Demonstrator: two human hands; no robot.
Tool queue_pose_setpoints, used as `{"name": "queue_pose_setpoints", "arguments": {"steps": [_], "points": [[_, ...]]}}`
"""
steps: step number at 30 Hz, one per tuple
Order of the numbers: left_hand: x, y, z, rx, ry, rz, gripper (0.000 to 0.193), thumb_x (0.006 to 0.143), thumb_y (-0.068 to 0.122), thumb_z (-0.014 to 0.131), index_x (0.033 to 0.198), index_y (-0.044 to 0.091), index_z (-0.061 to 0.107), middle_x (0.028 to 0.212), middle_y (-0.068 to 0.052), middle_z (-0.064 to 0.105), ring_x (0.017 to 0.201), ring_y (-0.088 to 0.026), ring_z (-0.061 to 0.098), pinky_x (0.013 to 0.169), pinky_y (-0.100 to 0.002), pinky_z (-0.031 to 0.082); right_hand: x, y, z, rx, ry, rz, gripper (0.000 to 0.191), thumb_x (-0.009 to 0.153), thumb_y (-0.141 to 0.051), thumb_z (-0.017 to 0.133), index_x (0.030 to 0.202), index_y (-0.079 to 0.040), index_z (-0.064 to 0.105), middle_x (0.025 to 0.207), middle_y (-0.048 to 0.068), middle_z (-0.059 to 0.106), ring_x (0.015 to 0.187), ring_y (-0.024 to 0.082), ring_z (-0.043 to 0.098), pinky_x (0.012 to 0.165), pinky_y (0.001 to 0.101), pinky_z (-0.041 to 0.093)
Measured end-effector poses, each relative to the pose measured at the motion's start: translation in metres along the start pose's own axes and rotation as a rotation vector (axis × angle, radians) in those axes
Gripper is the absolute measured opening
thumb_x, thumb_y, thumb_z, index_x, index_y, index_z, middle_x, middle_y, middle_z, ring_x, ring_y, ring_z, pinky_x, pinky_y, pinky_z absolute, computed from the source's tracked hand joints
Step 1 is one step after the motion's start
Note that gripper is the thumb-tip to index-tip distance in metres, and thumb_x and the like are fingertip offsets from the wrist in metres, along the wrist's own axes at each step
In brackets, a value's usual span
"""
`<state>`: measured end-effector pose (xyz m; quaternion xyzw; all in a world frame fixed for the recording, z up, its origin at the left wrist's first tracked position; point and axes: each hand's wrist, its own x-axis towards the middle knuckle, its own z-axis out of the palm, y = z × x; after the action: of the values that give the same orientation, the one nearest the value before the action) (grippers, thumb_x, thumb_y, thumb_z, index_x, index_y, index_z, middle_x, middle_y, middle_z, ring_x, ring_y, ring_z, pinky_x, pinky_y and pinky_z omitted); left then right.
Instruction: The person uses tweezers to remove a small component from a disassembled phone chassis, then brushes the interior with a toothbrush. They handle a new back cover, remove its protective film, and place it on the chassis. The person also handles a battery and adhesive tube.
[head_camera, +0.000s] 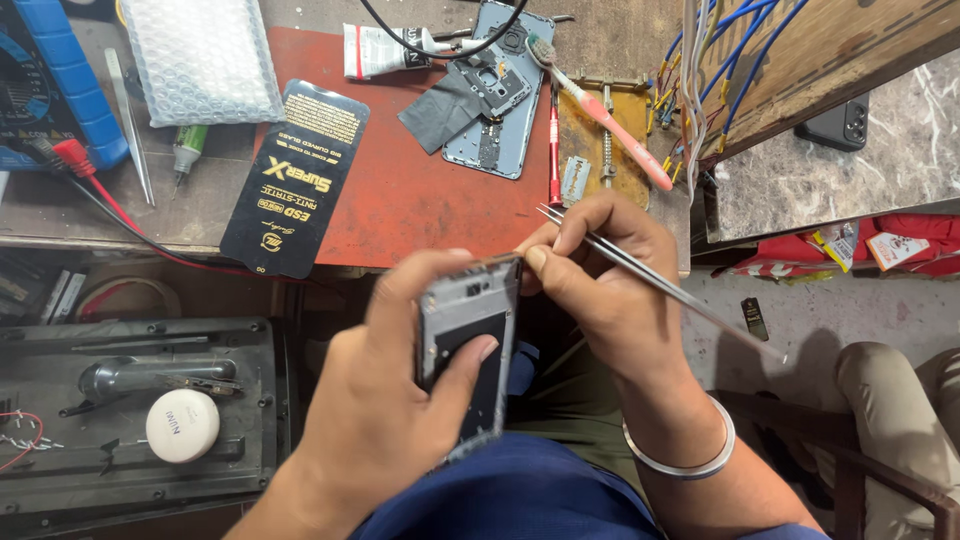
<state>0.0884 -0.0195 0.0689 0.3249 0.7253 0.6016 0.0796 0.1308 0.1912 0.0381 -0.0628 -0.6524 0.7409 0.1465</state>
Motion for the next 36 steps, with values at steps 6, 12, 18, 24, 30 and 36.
{"name": "queue_pose_setpoints", "arguments": {"steps": [6,12,18,24,30,36], "points": [[0.005,0.000,-0.006,-0.408,-0.060,-0.295,0.064,0.089,-0.004,0.069,0.144,-0.001,0.038,0.101,-0.013,0.079,0.095,-0.013,0.076,0.082,-0.024,0.060,0.002,0.008,-0.010,0.206,0.035,-0.043,0.025,0.095,0.005,0.066,0.106,-0.008,0.048,0.098,0.013,0.066,0.079,0.015,0.063,0.075,0.0271,0.056],[0.005,0.002,-0.007,-0.497,-0.088,-0.328,0.065,0.089,-0.004,0.069,0.145,0.000,0.036,0.106,-0.015,0.077,0.099,-0.015,0.076,0.083,-0.025,0.061,-0.003,0.016,-0.009,0.131,0.016,-0.081,0.031,0.098,0.008,0.071,0.107,-0.008,0.046,0.095,0.009,0.058,0.080,0.011,0.057,0.077,0.0253,0.053],[0.005,0.001,-0.009,-0.546,-0.098,-0.336,0.067,0.090,-0.004,0.068,0.147,0.001,0.034,0.110,-0.016,0.075,0.104,-0.016,0.074,0.088,-0.026,0.059,-0.002,0.008,0.001,0.140,0.052,-0.037,0.032,0.095,0.008,0.071,0.105,-0.010,0.046,0.102,0.018,0.071,0.080,0.015,0.066,0.073,0.0278,0.056],[0.005,-0.001,-0.012,-0.606,-0.104,-0.365,0.069,0.091,-0.003,0.068,0.149,0.002,0.031,0.111,-0.017,0.075,0.103,-0.016,0.073,0.087,-0.026,0.058,-0.005,0.001,0.002,0.200,0.085,-0.038,0.037,0.085,0.007,0.072,0.101,-0.011,0.045,0.113,0.016,0.073,0.086,0.016,0.072,0.079,0.0279,0.060],[0.004,-0.004,-0.011,-0.590,-0.109,-0.352,0.069,0.091,-0.002,0.069,0.150,0.001,0.032,0.111,-0.016,0.075,0.104,-0.016,0.073,0.089,-0.026,0.058,-0.008,0.012,-0.003,0.242,0.114,-0.041,0.026,0.104,0.008,0.072,0.104,-0.004,0.049,0.098,0.018,0.070,0.081,0.018,0.071,0.071,0.0290,0.058],[0.003,-0.009,-0.012,-0.659,-0.125,-0.376,0.071,0.091,0.001,0.070,0.150,0.001,0.031,0.112,-0.016,0.075,0.104,-0.015,0.073,0.088,-0.028,0.058,-0.012,0.011,-0.007,0.349,0.031,-0.012,0.021,0.105,0.004,0.068,0.107,-0.005,0.049,0.100,0.027,0.072,0.082,0.023,0.073,0.082,0.0340,0.060]]}}
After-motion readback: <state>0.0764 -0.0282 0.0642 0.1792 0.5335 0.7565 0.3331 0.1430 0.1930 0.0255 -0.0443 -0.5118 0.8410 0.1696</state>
